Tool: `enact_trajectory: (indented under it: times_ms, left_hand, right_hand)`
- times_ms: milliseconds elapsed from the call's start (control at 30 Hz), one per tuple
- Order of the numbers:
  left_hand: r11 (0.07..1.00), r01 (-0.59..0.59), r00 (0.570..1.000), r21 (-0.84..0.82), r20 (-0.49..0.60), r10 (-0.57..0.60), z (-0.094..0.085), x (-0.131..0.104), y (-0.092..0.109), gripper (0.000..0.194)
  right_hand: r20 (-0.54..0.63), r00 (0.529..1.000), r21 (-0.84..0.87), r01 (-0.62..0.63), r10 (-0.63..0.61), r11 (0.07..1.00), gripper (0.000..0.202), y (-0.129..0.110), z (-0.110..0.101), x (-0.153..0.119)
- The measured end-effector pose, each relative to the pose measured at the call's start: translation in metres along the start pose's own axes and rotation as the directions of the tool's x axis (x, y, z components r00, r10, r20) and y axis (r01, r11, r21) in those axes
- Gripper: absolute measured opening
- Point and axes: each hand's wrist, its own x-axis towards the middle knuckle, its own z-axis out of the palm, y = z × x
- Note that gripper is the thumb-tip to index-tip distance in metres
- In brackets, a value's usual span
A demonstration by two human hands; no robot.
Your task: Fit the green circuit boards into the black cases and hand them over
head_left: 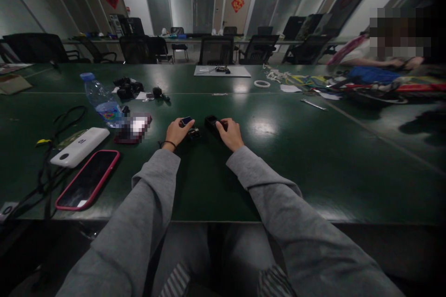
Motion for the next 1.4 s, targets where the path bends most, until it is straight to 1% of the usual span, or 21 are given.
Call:
enact_trajectory:
  times_ms: [67, 133, 200, 267, 333, 400, 500, 567, 667, 767, 867, 933, 1033, 1167, 1300, 1400]
  left_hand:
    - [1.0, -0.002, 1.0, 0.016, -0.004, 0.002, 0.0, -0.002, 0.004, 0.059]
    - [0.998, 0.023, 1.0, 0.059, -0.001, -0.023, 0.0, -0.005, 0.009, 0.065]
    - [0.992, 0.054, 0.998, 0.112, 0.004, -0.055, 0.001, -0.008, 0.014, 0.082]
    - [0.986, 0.07, 0.997, 0.151, 0.028, -0.075, 0.002, -0.011, 0.019, 0.098]
    - [0.981, 0.079, 0.995, 0.175, 0.05, -0.089, 0.004, -0.01, 0.021, 0.106]
    - [0.977, 0.105, 0.993, 0.184, 0.039, -0.114, 0.005, -0.007, 0.022, 0.103]
    - [0.972, 0.152, 0.987, 0.177, 0.017, -0.157, 0.001, 0.001, 0.02, 0.083]
    - [0.972, 0.163, 0.985, 0.17, 0.029, -0.17, -0.003, 0.005, 0.018, 0.07]
    - [0.98, 0.158, 0.987, 0.123, 0.021, -0.161, -0.01, 0.006, 0.017, 0.059]
    - [0.981, 0.192, 0.981, -0.036, 0.033, -0.191, -0.014, 0.006, 0.017, 0.052]
    - [0.941, 0.244, 0.968, -0.235, 0.121, -0.221, -0.015, 0.005, 0.018, 0.05]
    - [0.911, 0.276, 0.958, -0.306, 0.165, -0.235, -0.014, 0.006, 0.016, 0.05]
    - [0.906, 0.302, 0.951, -0.298, 0.161, -0.264, -0.012, 0.01, 0.009, 0.047]
    - [0.928, 0.285, 0.956, -0.238, 0.139, -0.258, -0.009, 0.014, 0.001, 0.044]
    - [0.95, 0.24, 0.969, -0.2, 0.101, -0.224, -0.008, 0.012, 0.0, 0.043]
    - [0.962, 0.213, 0.977, -0.172, 0.069, -0.204, -0.009, 0.008, 0.003, 0.042]
  right_hand:
    - [-0.006, 0.998, -0.042, 0.07, -0.07, 0.997, 0.043, -0.003, 0.0, -0.003]
    - [-0.011, 0.992, -0.092, 0.128, -0.13, 0.988, 0.05, -0.006, 0.0, -0.007]
    - [-0.005, 0.985, -0.137, 0.169, -0.172, 0.976, 0.053, -0.009, 0.0, -0.009]
    - [0.009, 0.981, -0.167, 0.193, -0.194, 0.967, 0.051, -0.01, -0.001, -0.011]
    - [0.022, 0.979, -0.178, 0.203, -0.203, 0.963, 0.047, -0.011, -0.001, -0.011]
    - [0.024, 0.979, -0.177, 0.206, -0.205, 0.963, 0.045, -0.011, -0.002, -0.011]
    - [0.02, 0.978, -0.172, 0.206, -0.206, 0.963, 0.045, -0.012, -0.003, -0.011]
    - [0.019, 0.977, -0.167, 0.213, -0.213, 0.963, 0.045, -0.012, -0.003, -0.011]
    - [0.008, 0.98, -0.132, 0.197, -0.198, 0.971, 0.043, -0.01, -0.002, -0.009]
    - [-0.009, 0.993, -0.064, 0.121, -0.122, 0.991, 0.041, -0.006, -0.002, -0.004]
    - [-0.007, 0.999, -0.007, 0.044, -0.044, 0.999, 0.038, 0.0, -0.002, 0.002]
    - [-0.001, 1.0, 0.017, 0.009, -0.009, 1.0, 0.037, 0.004, -0.002, 0.006]
    - [-0.017, 1.0, 0.01, -0.016, 0.016, 1.0, 0.036, 0.01, -0.001, 0.009]
    - [-0.057, 0.997, -0.031, -0.05, 0.048, 0.998, 0.035, 0.017, 0.001, 0.012]
    - [-0.064, 0.99, -0.033, -0.13, 0.128, 0.991, 0.032, 0.023, 0.001, 0.015]
    - [-0.062, 0.985, -0.017, -0.163, 0.162, 0.986, 0.033, 0.021, -0.002, 0.015]
